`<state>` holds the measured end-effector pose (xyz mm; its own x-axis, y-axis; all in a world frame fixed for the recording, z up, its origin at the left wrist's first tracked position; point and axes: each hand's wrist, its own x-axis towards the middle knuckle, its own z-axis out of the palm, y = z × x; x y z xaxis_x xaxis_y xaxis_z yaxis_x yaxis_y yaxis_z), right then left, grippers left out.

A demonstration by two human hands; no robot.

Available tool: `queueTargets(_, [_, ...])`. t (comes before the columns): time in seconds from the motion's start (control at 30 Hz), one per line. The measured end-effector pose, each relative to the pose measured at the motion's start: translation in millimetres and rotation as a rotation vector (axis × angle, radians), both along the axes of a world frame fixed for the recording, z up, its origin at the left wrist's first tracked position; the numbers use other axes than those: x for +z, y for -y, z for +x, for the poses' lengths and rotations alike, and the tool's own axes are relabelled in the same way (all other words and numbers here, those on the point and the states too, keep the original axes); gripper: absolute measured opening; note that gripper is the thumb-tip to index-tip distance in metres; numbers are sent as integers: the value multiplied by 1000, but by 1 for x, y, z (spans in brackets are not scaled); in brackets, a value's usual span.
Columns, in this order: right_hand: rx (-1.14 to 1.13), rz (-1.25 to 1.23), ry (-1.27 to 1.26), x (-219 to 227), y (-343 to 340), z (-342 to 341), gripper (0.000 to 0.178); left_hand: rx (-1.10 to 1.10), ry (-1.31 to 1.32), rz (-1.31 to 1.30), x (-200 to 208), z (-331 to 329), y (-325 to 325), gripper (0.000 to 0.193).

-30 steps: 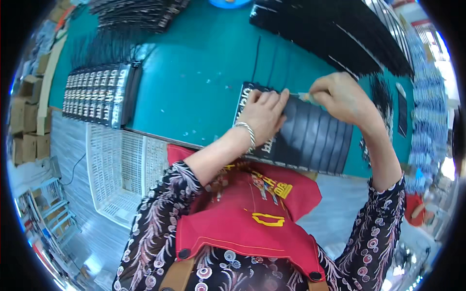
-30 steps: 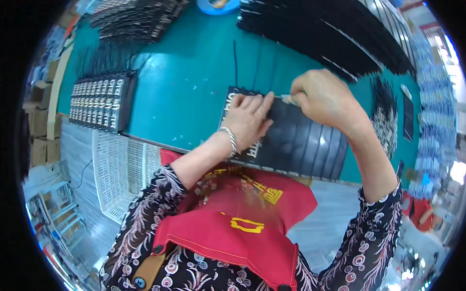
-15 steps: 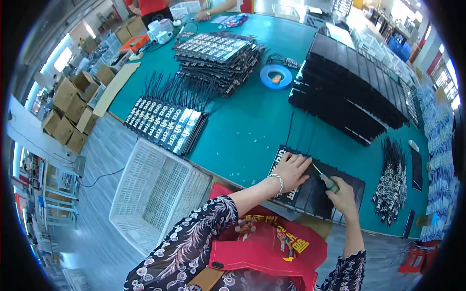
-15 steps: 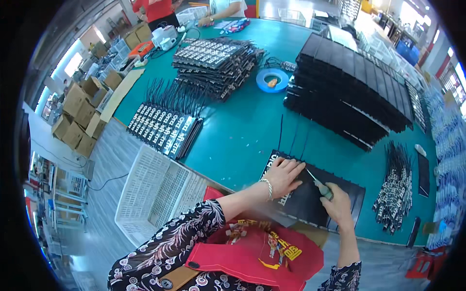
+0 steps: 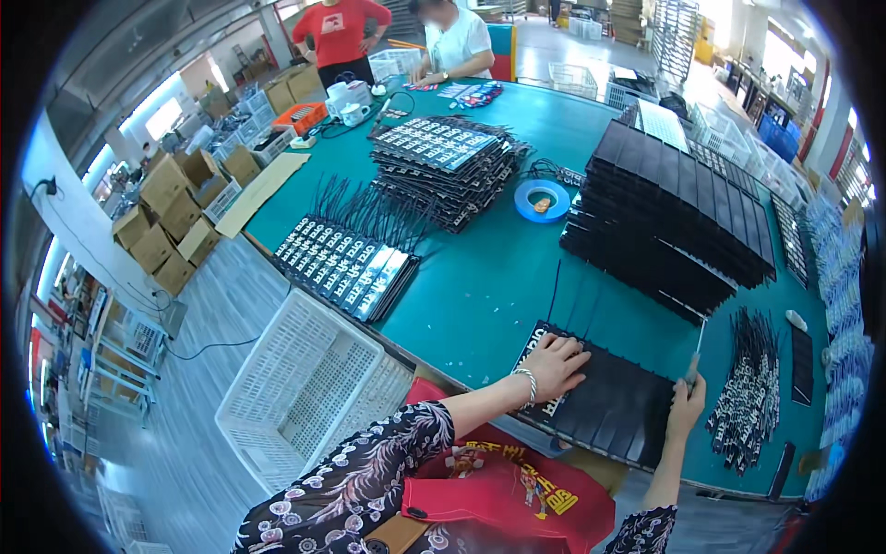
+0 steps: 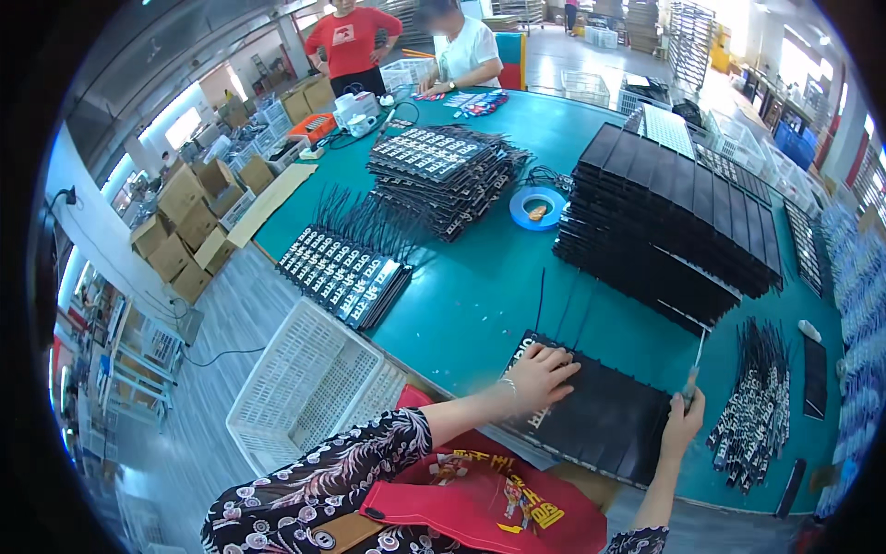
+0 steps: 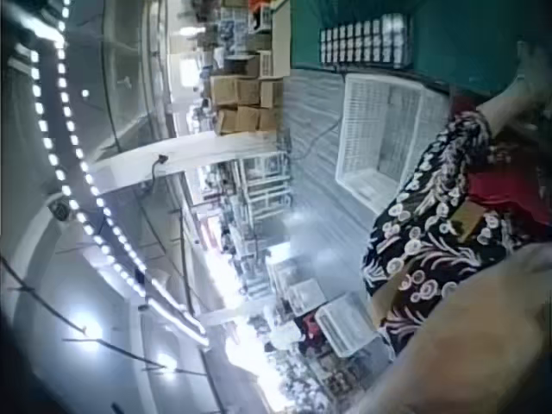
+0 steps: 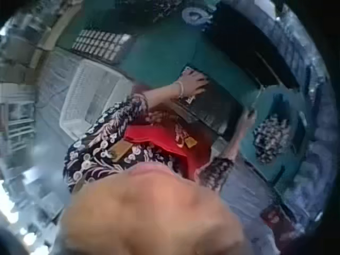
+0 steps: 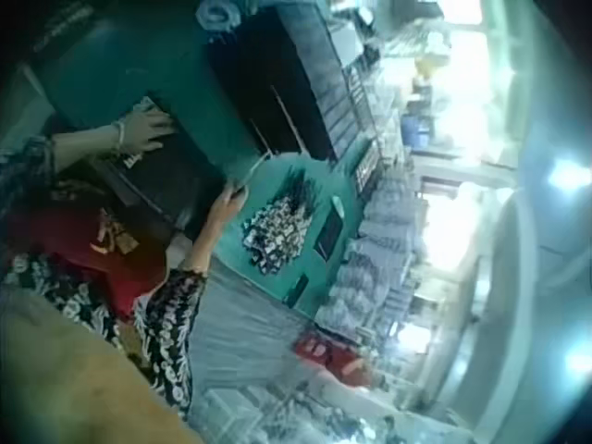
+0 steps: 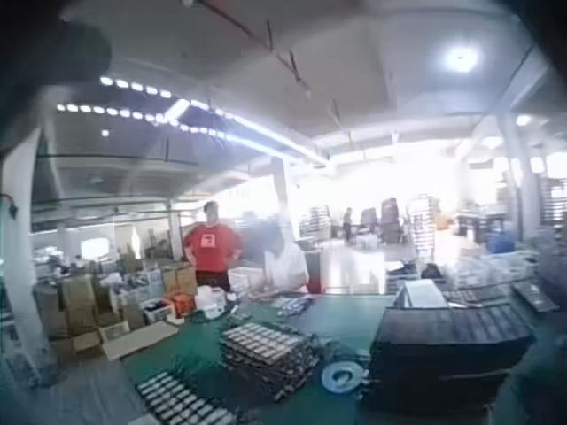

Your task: Assembling electronic components and wires onto printed circuit boards at a factory workbench.

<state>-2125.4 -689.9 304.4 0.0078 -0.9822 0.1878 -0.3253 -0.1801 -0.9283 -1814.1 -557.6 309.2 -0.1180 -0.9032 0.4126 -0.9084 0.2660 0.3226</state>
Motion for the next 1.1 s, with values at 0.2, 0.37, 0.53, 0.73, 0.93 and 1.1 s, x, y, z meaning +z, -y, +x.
queueTargets(0.2, [-36, 30, 118, 11, -6, -9, 31, 6, 0, -41, 5, -11, 2, 43])
queueTargets(0.37, [-45, 1, 88, 7, -1, -12, 32, -3, -33, -31, 6, -16, 6, 42])
queueTargets(0.53, [-44, -2, 101, 6, 5, -14, 32, 6, -37, -64, 2, -19, 13, 41])
queueTargets(0.73, [-42, -23, 54, -6, 9, -11, 33, 3, -54, -67, 0, -11, 13, 41])
queueTargets(0.93, [-39, -12, 15, -4, 7, 1, 33, 9, -58, -53, -2, 0, 9, 41])
queueTargets(1.1, [-48, -5, 10, -5, 6, 4, 32, 8, -53, -50, 0, 6, 10, 39])
